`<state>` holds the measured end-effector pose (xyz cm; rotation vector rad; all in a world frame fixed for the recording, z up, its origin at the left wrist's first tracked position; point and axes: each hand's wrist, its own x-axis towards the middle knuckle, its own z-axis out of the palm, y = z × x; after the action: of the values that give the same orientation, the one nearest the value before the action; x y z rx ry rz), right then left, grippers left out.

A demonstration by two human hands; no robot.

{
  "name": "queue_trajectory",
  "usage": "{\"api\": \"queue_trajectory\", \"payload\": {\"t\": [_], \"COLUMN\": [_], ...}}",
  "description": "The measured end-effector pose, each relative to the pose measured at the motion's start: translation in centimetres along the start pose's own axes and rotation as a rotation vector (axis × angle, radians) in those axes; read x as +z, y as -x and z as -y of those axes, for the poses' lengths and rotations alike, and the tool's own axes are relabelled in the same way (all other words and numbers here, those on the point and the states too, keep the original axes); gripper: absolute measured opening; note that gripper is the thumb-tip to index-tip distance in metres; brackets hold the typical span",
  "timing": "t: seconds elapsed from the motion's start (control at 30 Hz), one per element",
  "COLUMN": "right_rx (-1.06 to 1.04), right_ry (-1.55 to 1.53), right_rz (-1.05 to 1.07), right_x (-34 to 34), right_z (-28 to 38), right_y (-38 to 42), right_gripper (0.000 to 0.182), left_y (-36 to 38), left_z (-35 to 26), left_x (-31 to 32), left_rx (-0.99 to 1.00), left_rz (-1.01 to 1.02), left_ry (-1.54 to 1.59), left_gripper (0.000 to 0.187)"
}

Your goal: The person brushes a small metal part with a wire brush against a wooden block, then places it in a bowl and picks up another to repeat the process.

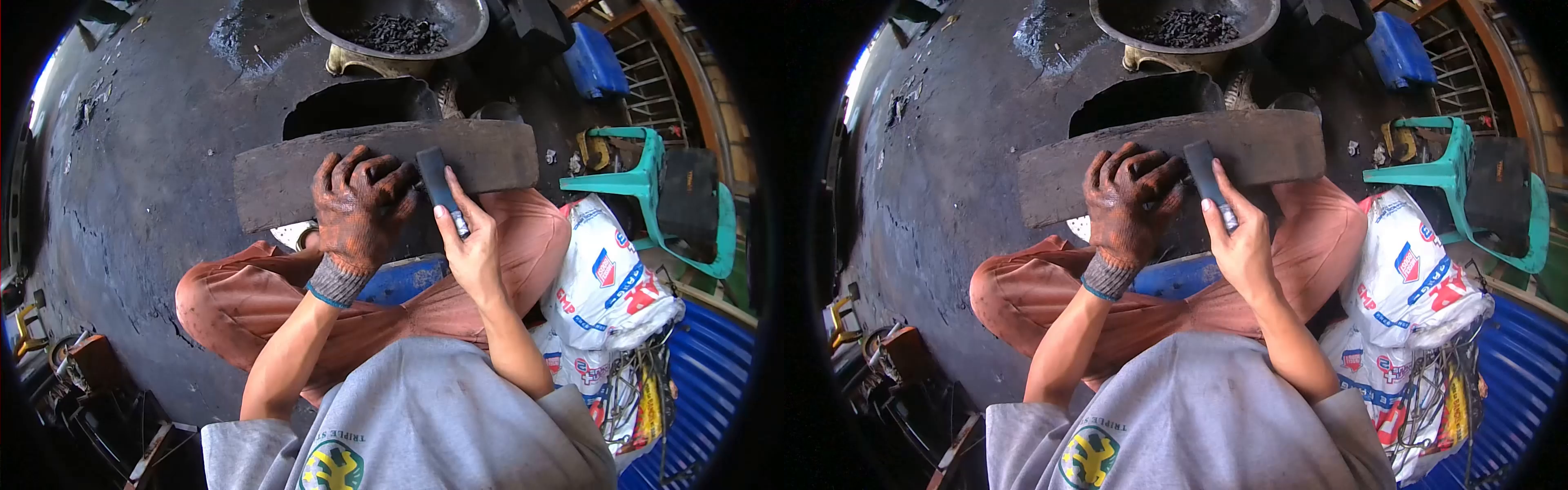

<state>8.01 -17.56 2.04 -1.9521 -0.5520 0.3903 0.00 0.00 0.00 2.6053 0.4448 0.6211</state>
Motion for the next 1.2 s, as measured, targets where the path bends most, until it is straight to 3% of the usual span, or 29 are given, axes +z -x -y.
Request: {"api": "queue_trajectory", "payload": {"t": [0.1,0.17,0.33,0.47,0.57,0.77,0.87,0.97,1.0,1.03,1.13,1.17,1.2], "right_rx": [-0.126,-0.133,-0.166,-0.104,-0.071,-0.200,-0.020,-0.153,-0.115,-0.021,-0.129,0.036,-0.020], "right_ry": [0.055,0.063,0.157,0.023,0.033,0.086,-0.020,-0.001,0.128,0.049,0.002,-0.065,-0.016], "right_rz": [-0.007,-0.089,-0.028,-0.012,-0.040,-0.045,0.002,-0.044,-0.051,-0.012,0.005,0.031,0.000], "right_x": [-1.8,-1.7,1.3,-0.1,-0.5,0.5,-0.9,1.6,2.0,1.6,-0.4,-1.0,-0.9], "right_z": [0.0,0.6,0.3,-0.9,1.9,-1.9,0.8,0.4,0.0,-0.6,-1.1,-0.2,0.5], "right_y": [0.5,-0.3,-0.8,1.8,0.2,1.9,1.4,-0.1,0.9,1.9,2.3,2.0,1.0], "right_gripper": [0.048,0.048,0.051,0.052,0.051,0.050,0.051,0.053,0.052,0.053,0.053,0.051,0.050], "left_y": [0.7,0.8,0.3,0.0,-0.1,0.1,0.0,0.1,0.3,0.3,0.2,0.0,0.0], "left_z": [-1.0,-1.1,-0.2,0.4,0.2,0.4,0.4,0.2,0.3,0.5,0.5,0.4,0.3], "left_x": [0.4,0.3,0.4,0.7,0.8,1.1,1.0,1.0,1.1,1.2,0.9,0.9,1.0], "left_rx": [0.009,0.014,0.040,0.065,0.069,0.066,0.082,0.094,0.093,0.087,0.067,0.073,0.084], "left_rz": [0.023,0.058,0.046,0.001,-0.021,-0.018,-0.065,-0.066,-0.038,-0.017,-0.014,-0.018,-0.015], "left_ry": [0.007,0.051,0.040,0.053,0.046,0.049,0.051,0.068,0.036,0.000,0.029,0.048,0.023], "left_gripper": [0.035,0.036,0.034,0.034,0.033,0.035,0.036,0.035,0.035,0.035,0.032,0.030,0.030]}}
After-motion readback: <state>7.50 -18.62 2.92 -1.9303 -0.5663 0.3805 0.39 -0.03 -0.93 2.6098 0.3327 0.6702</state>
